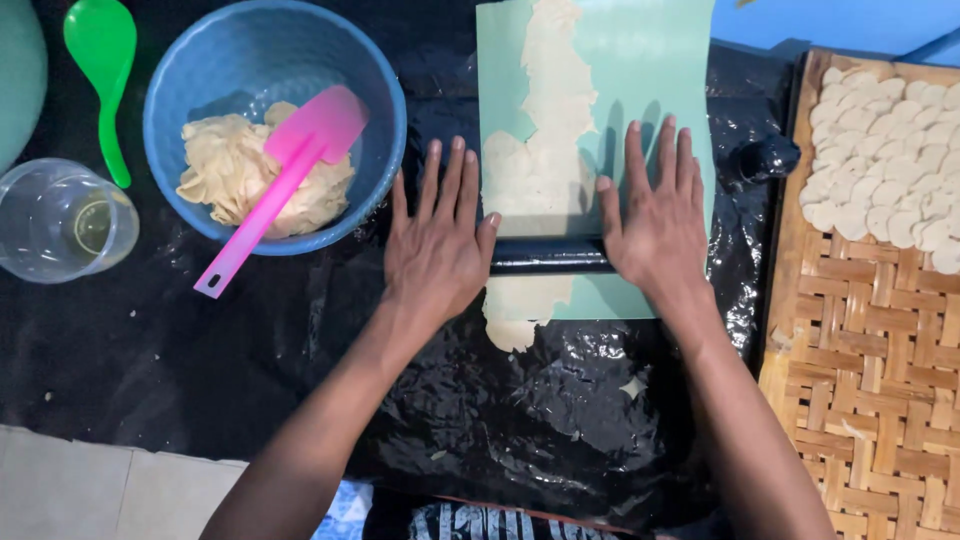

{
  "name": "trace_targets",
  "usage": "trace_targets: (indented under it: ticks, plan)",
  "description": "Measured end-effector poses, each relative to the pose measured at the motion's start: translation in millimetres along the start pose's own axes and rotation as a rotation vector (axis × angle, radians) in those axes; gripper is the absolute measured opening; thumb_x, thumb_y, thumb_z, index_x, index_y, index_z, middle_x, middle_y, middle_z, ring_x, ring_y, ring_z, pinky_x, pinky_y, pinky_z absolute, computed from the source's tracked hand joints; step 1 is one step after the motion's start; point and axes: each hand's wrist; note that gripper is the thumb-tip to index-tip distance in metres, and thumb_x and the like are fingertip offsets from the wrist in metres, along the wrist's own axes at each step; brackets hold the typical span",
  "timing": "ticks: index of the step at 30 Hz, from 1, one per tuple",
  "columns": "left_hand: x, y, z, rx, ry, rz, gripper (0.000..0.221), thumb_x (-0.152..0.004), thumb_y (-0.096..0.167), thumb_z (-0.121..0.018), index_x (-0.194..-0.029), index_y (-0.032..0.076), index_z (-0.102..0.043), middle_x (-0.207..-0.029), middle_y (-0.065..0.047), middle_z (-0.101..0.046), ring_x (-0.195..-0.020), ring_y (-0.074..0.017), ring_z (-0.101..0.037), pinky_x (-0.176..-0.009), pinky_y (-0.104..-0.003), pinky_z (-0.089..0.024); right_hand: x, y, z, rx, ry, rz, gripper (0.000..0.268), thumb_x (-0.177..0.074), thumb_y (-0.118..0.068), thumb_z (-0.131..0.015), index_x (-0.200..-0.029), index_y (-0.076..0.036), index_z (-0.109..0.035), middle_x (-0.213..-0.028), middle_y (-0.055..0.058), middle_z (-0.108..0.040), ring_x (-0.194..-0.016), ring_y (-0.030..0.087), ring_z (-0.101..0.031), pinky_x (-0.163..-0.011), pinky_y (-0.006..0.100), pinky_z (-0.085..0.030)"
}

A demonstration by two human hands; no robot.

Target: The person is rolling out and flattening dough on a plastic sheet using a rolling pin and a spatula.

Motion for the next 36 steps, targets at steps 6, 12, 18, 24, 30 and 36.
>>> trace_targets:
  ticks: [6,12,18,24,30,36]
  plan:
    - [54,18,-4,0.054,-0.038,0.004,0.066,-0.107,0.036,-0.047,-0.155,-0.009,-0.037,-0.165,-0.023,-0.031,-0.156,-0.0351,-0.024,-0.125,-0.062,-0.015,61,-4,-10,0.056,-0.004,-0.015,0.062,-0.109,-0.032,-0.032,-0.161,0.003,-0.035,-0.166,0.027,-0.031,-0.158,0.041,-0.023,-0.128,0.055,-0.014]
    - [101,38,4,0.085,-0.022,-0.007,0.068,-0.101,0.031,-0.054,-0.154,-0.007,-0.034,-0.164,-0.022,-0.032,-0.154,-0.0343,-0.027,-0.122,-0.06,-0.021,119,-11,-11,-0.008,0.067,-0.038,0.062,-0.108,-0.027,-0.034,-0.158,0.008,-0.034,-0.167,0.026,-0.031,-0.157,0.041,-0.026,-0.127,0.056,-0.015]
    - [141,46,12,0.108,-0.008,-0.051,0.065,-0.1,0.021,-0.057,-0.156,-0.004,-0.036,-0.164,-0.019,-0.034,-0.153,-0.0335,-0.03,-0.122,-0.055,-0.026,178,-20,-7,0.029,0.072,-0.023,0.061,-0.105,-0.027,-0.041,-0.156,0.006,-0.034,-0.165,0.025,-0.032,-0.153,0.042,-0.029,-0.125,0.055,-0.018]
    - [165,48,18,0.186,0.069,-0.033,0.06,-0.096,0.024,-0.068,-0.148,0.0,-0.05,-0.149,-0.017,-0.046,-0.142,-0.0332,-0.042,-0.12,-0.054,-0.033,199,-42,31,-0.051,0.101,-0.034,0.049,-0.099,-0.023,-0.055,-0.142,0.0,-0.056,-0.147,0.019,-0.053,-0.139,0.038,-0.046,-0.116,0.051,-0.035]
    - [170,47,15,0.161,0.113,-0.034,0.057,-0.092,0.028,-0.071,-0.138,-0.001,-0.055,-0.147,-0.022,-0.05,-0.139,-0.0378,-0.045,-0.116,-0.056,-0.033,161,-49,54,-0.284,-0.027,-0.129,0.03,-0.098,-0.021,-0.062,-0.118,-0.002,-0.073,-0.115,0.018,-0.074,-0.105,0.035,-0.069,-0.091,0.043,-0.054]
    - [198,43,-15,0.249,0.178,-0.037,0.049,-0.095,0.026,-0.072,-0.133,0.001,-0.055,-0.15,-0.018,-0.051,-0.143,-0.0361,-0.044,-0.119,-0.057,-0.032,124,-55,39,-0.416,-0.108,-0.163,0.029,-0.099,-0.019,-0.062,-0.117,0.001,-0.071,-0.105,0.025,-0.074,-0.09,0.041,-0.072,-0.079,0.045,-0.056]
Point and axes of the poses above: each hand's wrist, its own x-axis away from the middle knuckle, its own z-axis out of the back of the hand, y = z × x
